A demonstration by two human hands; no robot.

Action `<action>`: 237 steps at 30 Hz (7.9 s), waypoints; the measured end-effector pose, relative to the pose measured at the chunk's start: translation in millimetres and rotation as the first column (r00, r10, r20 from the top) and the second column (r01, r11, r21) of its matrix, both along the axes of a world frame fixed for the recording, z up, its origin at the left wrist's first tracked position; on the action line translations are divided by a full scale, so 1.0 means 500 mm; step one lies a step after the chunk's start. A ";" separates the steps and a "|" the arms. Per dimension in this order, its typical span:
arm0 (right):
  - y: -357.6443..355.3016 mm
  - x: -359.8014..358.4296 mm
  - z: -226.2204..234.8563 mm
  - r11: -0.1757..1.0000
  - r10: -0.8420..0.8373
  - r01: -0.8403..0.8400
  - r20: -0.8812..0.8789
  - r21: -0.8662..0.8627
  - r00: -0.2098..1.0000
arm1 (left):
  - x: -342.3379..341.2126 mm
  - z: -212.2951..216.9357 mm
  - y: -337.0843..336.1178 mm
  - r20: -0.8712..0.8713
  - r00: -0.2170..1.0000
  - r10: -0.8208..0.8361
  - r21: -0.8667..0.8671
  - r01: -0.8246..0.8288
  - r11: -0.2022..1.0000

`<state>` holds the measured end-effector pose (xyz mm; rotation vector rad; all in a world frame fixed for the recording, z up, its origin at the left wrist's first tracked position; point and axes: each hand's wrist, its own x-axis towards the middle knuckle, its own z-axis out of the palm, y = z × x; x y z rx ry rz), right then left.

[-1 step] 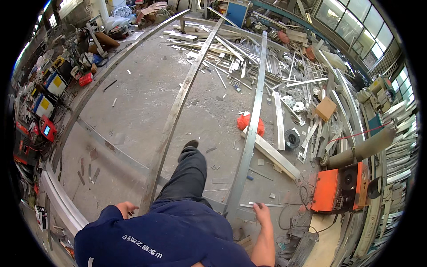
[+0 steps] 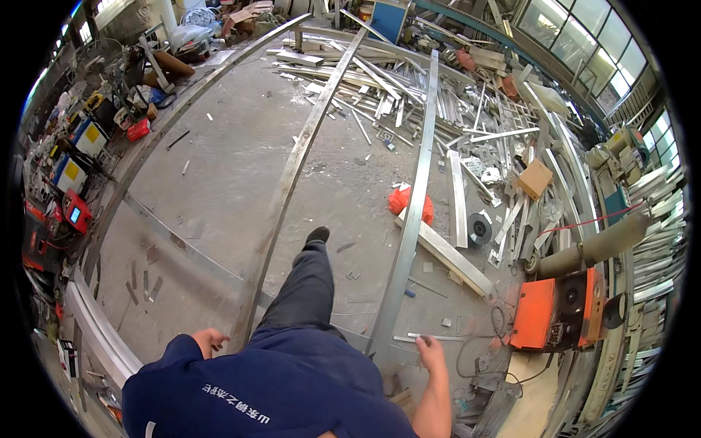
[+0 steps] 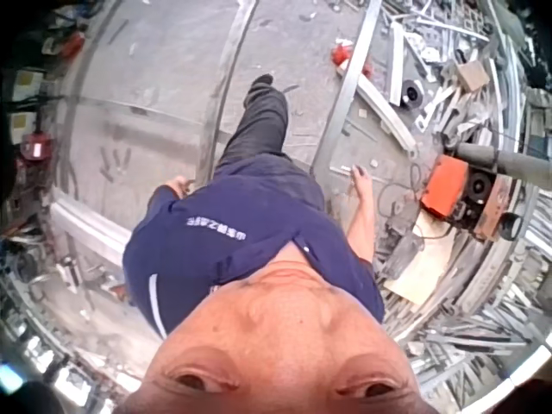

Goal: The person picks up long, flat metal sheets from a stack in a workshop and carries them to a different location. The person handles the sheets by hand, moving them one at a time or in small groups, and places them on the floor or a rack.

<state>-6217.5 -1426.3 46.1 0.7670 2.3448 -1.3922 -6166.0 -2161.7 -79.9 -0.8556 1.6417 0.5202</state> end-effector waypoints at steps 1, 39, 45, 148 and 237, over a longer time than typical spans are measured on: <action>-0.022 -0.036 0.007 0.994 0.094 -0.096 0.054 0.043 0.994 | -0.053 -0.027 -0.022 -0.015 1.000 -0.011 -0.002 0.011 1.000; -0.982 -1.780 -0.427 -0.478 0.875 -0.761 0.316 0.439 -0.367 | -1.041 -0.144 0.068 -0.602 0.689 0.404 -0.265 -0.650 0.713; -1.242 -1.805 -0.576 -0.677 0.725 -0.449 0.427 0.582 -0.540 | -1.125 -0.341 0.112 -0.602 0.779 0.174 -0.369 -0.465 0.805; -0.160 -2.106 -0.344 0.740 0.643 -0.613 0.559 -0.277 0.523 | -1.083 0.320 0.674 -0.598 0.520 0.611 -0.030 -0.776 0.630; 0.361 -1.428 -0.156 0.837 -0.401 0.530 0.509 -0.134 0.762 | -2.222 0.102 0.665 -0.593 0.804 -0.053 0.180 0.196 0.964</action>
